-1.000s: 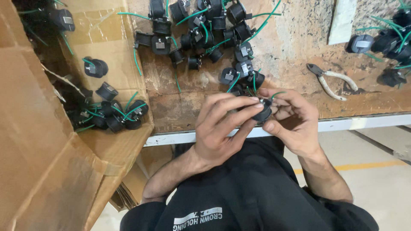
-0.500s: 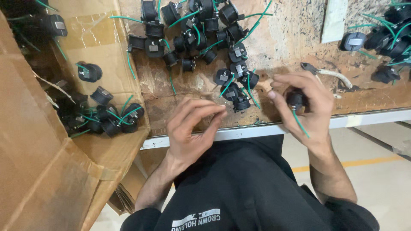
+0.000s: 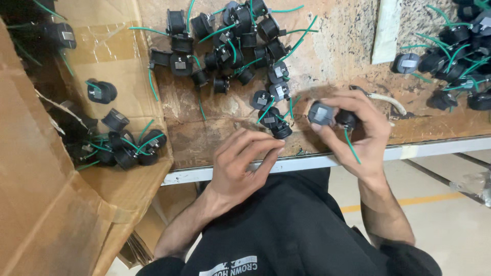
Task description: The person assembles power plugs at a factory workbench. They pick up black plug bodies with green wires, thread and seat the wire into each plug, use a pointed hand tool on the plug opening, and gather finished plugs in one hand before placing them into a cardboard box.
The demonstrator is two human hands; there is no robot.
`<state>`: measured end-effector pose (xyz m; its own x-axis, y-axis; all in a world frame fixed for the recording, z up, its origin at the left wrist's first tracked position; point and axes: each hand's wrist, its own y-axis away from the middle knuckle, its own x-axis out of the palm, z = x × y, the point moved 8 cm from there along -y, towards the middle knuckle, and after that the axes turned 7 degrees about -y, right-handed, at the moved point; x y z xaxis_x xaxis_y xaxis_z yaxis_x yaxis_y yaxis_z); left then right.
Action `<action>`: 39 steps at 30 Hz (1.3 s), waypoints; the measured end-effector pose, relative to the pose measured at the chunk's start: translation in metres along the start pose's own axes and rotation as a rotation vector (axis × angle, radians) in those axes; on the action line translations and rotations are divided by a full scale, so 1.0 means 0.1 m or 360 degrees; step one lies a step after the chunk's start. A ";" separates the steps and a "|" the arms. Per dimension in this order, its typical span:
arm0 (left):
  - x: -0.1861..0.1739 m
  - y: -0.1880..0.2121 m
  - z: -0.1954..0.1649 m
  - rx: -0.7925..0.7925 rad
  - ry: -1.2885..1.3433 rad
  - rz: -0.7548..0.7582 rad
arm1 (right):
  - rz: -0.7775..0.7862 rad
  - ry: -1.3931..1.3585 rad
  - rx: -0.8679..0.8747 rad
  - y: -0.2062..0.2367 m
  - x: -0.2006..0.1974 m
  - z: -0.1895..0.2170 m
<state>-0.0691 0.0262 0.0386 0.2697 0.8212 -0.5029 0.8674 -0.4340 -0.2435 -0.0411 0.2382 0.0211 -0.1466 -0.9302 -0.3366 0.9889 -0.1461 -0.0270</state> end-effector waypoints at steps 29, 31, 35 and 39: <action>0.35 0.14 0.15 -0.0399 0.1200 0.0078 | -0.0068 -0.0163 -0.0573 0.34 0.17 0.25; 0.30 0.11 0.13 -0.0325 0.1004 0.0017 | -0.0074 -0.0220 -0.0488 0.31 0.18 0.23; 0.24 0.07 0.12 -0.0291 0.0875 0.0004 | -0.0035 -0.0299 -0.0312 0.27 0.19 0.17; 0.19 0.05 0.09 -0.0245 0.0718 0.0012 | 0.0085 -0.0077 -0.0291 0.25 0.22 0.17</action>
<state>-0.0633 0.0359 0.0200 0.4014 0.9119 -0.0854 0.9074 -0.4086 -0.0981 -0.0201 0.2080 0.0294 -0.0901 -0.9507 -0.2967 0.9826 -0.0363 -0.1821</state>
